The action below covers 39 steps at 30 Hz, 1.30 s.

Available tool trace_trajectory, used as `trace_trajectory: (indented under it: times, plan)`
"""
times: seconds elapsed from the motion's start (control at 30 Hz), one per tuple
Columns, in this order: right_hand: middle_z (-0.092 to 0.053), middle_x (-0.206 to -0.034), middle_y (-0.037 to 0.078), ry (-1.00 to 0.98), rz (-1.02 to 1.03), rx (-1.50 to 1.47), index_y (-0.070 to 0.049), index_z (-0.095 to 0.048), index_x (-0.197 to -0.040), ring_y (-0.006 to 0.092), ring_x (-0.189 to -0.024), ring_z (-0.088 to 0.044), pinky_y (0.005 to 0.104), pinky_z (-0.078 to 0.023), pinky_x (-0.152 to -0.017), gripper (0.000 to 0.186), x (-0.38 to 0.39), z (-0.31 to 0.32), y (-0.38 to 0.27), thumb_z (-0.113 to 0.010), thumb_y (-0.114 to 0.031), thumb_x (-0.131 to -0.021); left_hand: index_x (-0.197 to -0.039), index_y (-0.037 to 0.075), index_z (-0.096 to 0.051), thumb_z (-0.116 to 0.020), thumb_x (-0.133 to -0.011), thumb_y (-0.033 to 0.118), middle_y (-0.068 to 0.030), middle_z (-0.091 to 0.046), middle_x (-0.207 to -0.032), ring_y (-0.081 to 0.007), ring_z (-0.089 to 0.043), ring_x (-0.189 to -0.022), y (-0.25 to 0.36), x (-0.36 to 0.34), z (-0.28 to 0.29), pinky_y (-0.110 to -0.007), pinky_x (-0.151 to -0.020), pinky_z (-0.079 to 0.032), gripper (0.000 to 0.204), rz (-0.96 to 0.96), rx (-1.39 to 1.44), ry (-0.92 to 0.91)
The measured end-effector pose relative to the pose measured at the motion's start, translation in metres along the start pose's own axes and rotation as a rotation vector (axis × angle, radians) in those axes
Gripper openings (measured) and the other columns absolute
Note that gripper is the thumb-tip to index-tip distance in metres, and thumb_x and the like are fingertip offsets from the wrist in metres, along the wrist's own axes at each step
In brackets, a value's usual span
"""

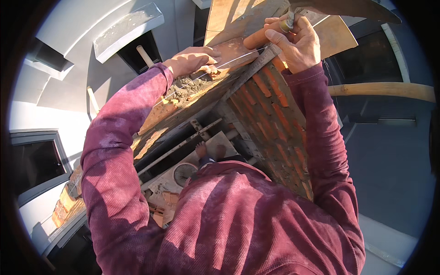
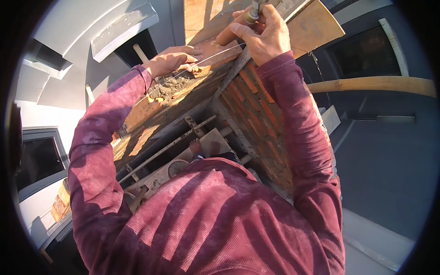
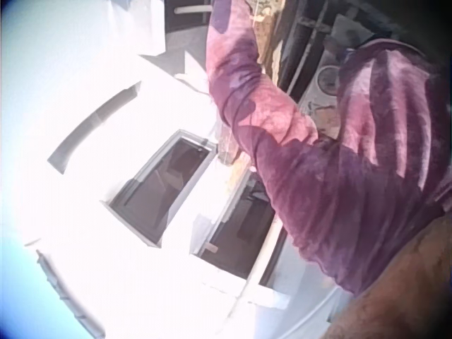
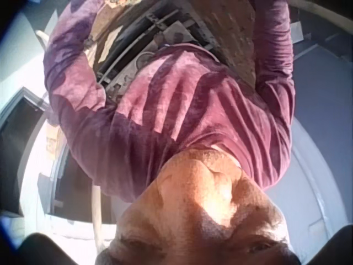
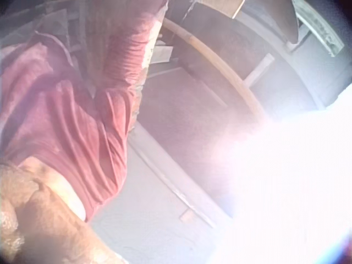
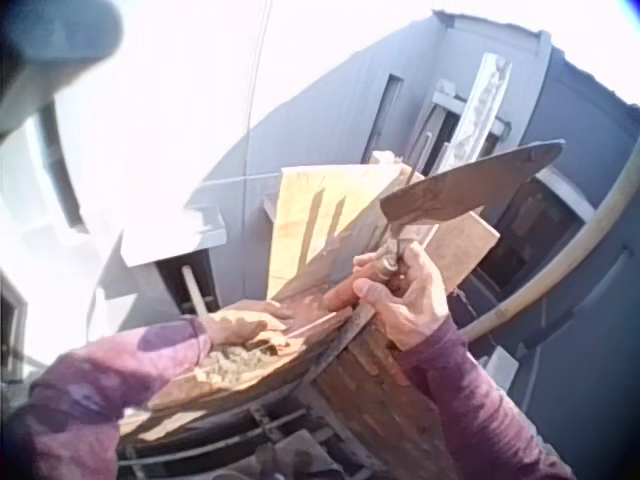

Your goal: The person scoops mortar from a bucket using a trowel and spreads it onto a brick wall. They then pick up a brick, apply mortar to its side, and place it onto the wall, tapping it into position and scraping away excess mortar.

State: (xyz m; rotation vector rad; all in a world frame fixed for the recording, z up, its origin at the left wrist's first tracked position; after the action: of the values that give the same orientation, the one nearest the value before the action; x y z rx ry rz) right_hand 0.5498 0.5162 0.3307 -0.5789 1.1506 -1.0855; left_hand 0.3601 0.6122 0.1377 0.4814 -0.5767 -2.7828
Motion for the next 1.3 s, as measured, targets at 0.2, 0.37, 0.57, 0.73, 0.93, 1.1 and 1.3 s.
trace_trajectory:
  times: [0.2, 0.37, 0.57, 0.73, 0.93, 1.1, 1.3]
  plan:
    - [-0.070, -0.097, 0.010, 0.029, -0.051, 0.185, 0.001, -0.057, -0.098, 0.0154, -0.088, -0.068, 0.0288, -0.055, -0.081, 0.030, -0.002, -0.034, 0.061, -0.076, -0.005, -0.076, -0.103, 0.003, -0.068, -0.059, -0.086, 0.007, -0.0026, -0.057, -0.129, -0.0237, -0.056, -0.114, 0.007, -0.012, -0.001, -0.032, -0.095, -0.050, 0.020, 0.092, -0.288, -0.130]
    - [-0.071, -0.093, 0.009, 0.044, -0.051, 0.348, -0.001, -0.059, -0.097, 0.0148, -0.088, -0.068, 0.0292, -0.055, -0.080, 0.028, 0.006, -0.041, 0.079, -0.076, -0.005, -0.075, -0.102, 0.003, -0.069, -0.058, -0.082, 0.005, -0.0071, -0.060, -0.108, -0.0265, -0.062, -0.104, 0.010, -0.015, -0.008, -0.035, -0.090, -0.053, 0.022, 0.080, -0.194, -0.078]
    - [-0.070, -0.095, 0.009, 0.121, -0.018, 0.200, 0.000, -0.065, -0.101, 0.0125, -0.086, -0.065, 0.0266, -0.051, -0.083, 0.026, 0.005, -0.044, 0.072, -0.076, -0.009, -0.079, -0.097, 0.002, -0.063, -0.060, -0.083, 0.007, -0.0073, -0.058, -0.104, -0.0265, -0.062, -0.102, 0.009, -0.012, -0.011, -0.036, -0.088, -0.053, 0.015, -0.055, -0.381, -0.034]
    - [-0.070, -0.095, 0.009, 0.145, -0.029, 0.236, -0.001, -0.068, -0.098, 0.0133, -0.086, -0.067, 0.0253, -0.053, -0.081, 0.024, -0.004, -0.015, 0.051, -0.078, -0.010, -0.078, -0.096, 0.004, -0.060, -0.059, -0.086, 0.011, -0.0083, -0.056, -0.100, -0.0266, -0.061, -0.102, 0.015, -0.016, -0.008, -0.036, -0.088, -0.052, 0.012, -0.009, -0.348, -0.059]
    - [-0.070, -0.093, 0.010, 0.182, 0.020, 0.230, 0.000, -0.068, -0.099, 0.0136, -0.087, -0.067, 0.0249, -0.054, -0.079, 0.020, -0.034, 0.013, -0.002, -0.075, -0.009, -0.082, -0.112, 0.008, -0.067, -0.058, -0.083, 0.007, -0.0076, -0.059, -0.129, -0.0285, -0.059, -0.114, 0.026, -0.010, 0.012, -0.036, -0.094, -0.050, 0.030, 0.062, -0.236, -0.051]
    - [-0.070, -0.088, 0.009, 0.010, -0.053, 0.693, -0.004, -0.068, -0.096, 0.0161, -0.084, -0.066, 0.0282, -0.053, -0.075, 0.022, -0.056, -0.006, 0.087, -0.074, -0.018, -0.080, -0.109, 0.006, -0.065, -0.061, -0.082, 0.004, -0.0045, -0.061, -0.115, -0.0268, -0.060, -0.108, 0.014, -0.008, -0.001, -0.037, -0.090, -0.052, 0.027, 0.015, -0.380, -0.048]
    - [-0.070, -0.082, 0.012, -0.028, -0.082, 0.779, -0.008, -0.070, -0.092, 0.0279, -0.078, -0.067, 0.0379, -0.052, -0.074, 0.030, -0.053, -0.002, 0.133, -0.076, -0.031, -0.074, -0.102, 0.006, -0.063, -0.063, -0.082, 0.005, -0.0069, -0.061, -0.101, -0.0257, -0.058, -0.107, 0.011, -0.014, -0.007, -0.032, -0.092, -0.050, 0.020, 0.158, -0.270, -0.174]
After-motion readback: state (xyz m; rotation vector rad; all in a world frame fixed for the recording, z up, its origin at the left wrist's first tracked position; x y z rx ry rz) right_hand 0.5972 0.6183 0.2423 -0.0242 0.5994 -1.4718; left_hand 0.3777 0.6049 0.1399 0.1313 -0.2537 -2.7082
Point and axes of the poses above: each hand's wrist, its own x-axis away from the middle knuckle, its own z-axis out of the back of the hand, y = z × x, the point moved 6 cm from there along -x, towards the middle knuckle
